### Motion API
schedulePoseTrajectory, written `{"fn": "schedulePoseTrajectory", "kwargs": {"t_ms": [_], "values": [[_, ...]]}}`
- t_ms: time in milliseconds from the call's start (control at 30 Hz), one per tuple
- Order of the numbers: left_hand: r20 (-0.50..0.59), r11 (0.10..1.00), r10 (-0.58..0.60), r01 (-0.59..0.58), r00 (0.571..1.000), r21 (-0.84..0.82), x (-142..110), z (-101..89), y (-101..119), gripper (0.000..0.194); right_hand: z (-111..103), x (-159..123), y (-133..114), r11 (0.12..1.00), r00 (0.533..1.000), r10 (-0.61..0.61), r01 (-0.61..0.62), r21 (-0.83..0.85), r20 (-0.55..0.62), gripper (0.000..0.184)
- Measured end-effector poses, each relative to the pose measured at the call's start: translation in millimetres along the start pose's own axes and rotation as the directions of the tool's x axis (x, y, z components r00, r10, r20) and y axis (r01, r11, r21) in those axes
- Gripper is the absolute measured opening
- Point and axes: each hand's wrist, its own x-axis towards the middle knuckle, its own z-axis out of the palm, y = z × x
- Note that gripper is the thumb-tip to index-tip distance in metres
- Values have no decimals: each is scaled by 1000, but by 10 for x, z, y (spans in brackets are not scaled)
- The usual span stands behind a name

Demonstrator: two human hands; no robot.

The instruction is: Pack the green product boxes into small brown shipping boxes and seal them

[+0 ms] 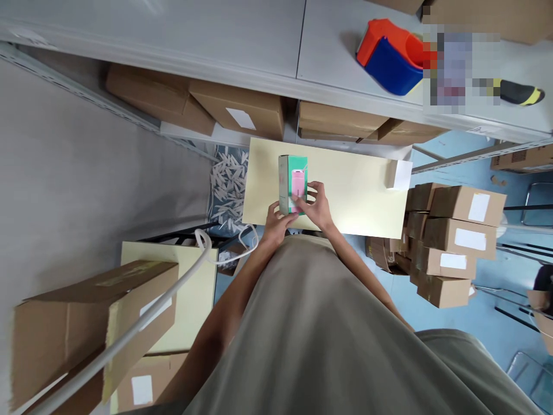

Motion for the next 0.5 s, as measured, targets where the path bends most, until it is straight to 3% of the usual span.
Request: {"fn": "schedulePoseTrajectory", "kwargs": {"t_ms": [100, 200, 400, 500], "values": [[-21, 987, 97, -93, 995, 130, -57, 36, 7, 83, 82, 4, -24, 996, 999, 1, -4, -93, -38, 68], [38, 982, 111, -116, 993, 150, -106, 63, 36, 85, 73, 77, 26, 998, 997, -11, 7, -63, -70, 59], [211, 986, -158, 166, 965, -22, -73, -4, 99, 63, -124, 133, 161, 963, 991, 128, -131, 234, 28, 58], [230, 982, -175, 187, 957, -31, -70, -31, 87, 64, -198, 117, 183, 933, 981, 156, -186, 307, 119, 59]]}}
